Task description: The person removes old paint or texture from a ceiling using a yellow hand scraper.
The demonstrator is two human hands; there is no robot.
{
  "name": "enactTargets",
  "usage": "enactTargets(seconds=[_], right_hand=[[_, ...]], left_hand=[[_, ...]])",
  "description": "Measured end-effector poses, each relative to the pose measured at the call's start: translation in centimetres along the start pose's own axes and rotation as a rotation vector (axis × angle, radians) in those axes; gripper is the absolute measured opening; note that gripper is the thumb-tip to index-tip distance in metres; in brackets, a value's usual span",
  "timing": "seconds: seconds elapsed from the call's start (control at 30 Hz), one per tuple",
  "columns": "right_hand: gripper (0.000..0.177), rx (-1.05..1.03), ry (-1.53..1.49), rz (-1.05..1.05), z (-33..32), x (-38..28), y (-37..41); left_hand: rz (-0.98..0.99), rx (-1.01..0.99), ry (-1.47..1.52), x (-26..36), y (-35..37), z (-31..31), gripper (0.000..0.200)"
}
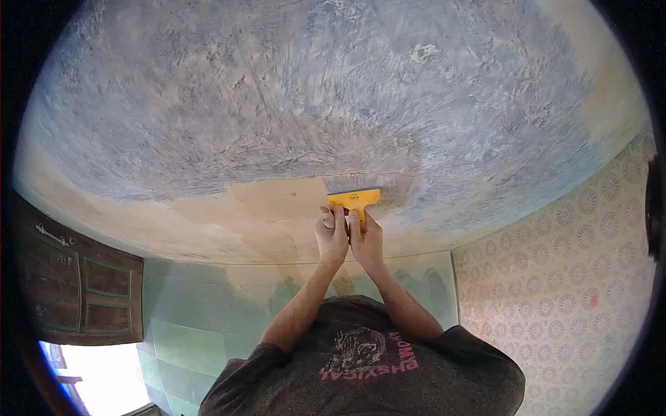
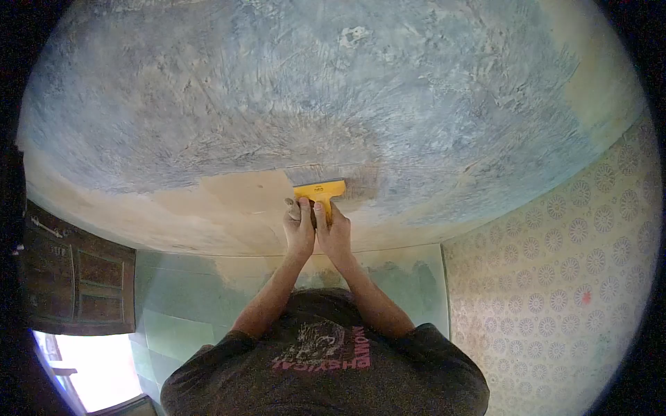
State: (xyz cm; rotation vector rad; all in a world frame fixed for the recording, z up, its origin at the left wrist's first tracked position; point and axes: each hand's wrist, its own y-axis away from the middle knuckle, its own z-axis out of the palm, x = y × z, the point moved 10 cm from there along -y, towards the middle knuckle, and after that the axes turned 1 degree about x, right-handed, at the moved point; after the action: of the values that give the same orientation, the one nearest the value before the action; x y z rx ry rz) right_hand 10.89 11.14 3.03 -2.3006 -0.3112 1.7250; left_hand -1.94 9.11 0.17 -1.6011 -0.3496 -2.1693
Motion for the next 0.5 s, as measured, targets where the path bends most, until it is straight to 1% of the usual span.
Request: enactTargets(seconds=[0.07, 0.1, 0.17, 0.2, 0.27, 0.3, 0.37, 0.43, 0.5], right_hand=[[0.035, -0.041, -0.019, 0.056, -0.1, -0.1, 0.3], [0.035, -0.043, -0.018, 0.054, 0.0, 0.1, 0.4], [0.033, 0.004, 0.051, 0.0, -0.2, 0.0, 0.6], [0.033, 0.004, 0.051, -0.002, -0.3, -0.4, 0.5], [0.03, -0.028, 0.028, 0.075, -0.4, -0.3, 0.7], [0.03, -0.031, 0.03, 0.077, -0.3, 0.1, 0.8], [0.03, -0.007, -0.039, 0.052, -0.1, 0.6, 1.0], [0.031, -0.004, -0.035, 0.05, 0.1, -1.1, 0.4], [0.032, 0.001, -0.025, 0.064, 0.1, -1.3, 0.1]], left_hand=[[0.006, -0.012, -0.095, -0.3, 0.2, 0.0, 0.033], [0.007, -0.01, -0.094, -0.7, 0.1, 0.1, 0.033], [0.12, 0.055, -0.125, -0.6, 0.1, -0.2, 0.031], [0.123, 0.056, -0.124, -0.1, 0.1, 0.2, 0.031], [0.109, 0.087, -0.085, 0.5, 0.7, 0.3, 0.033], [0.106, 0.09, -0.084, -0.1, 0.6, 0.1, 0.033], [0.059, 0.037, -0.192, -1.8, 0.3, -0.2, 0.032], [0.091, 0.062, -0.188, 0.0, 0.1, -0.2, 0.032], [0.105, 0.083, -0.188, 1.0, -0.2, -0.4, 0.032]])
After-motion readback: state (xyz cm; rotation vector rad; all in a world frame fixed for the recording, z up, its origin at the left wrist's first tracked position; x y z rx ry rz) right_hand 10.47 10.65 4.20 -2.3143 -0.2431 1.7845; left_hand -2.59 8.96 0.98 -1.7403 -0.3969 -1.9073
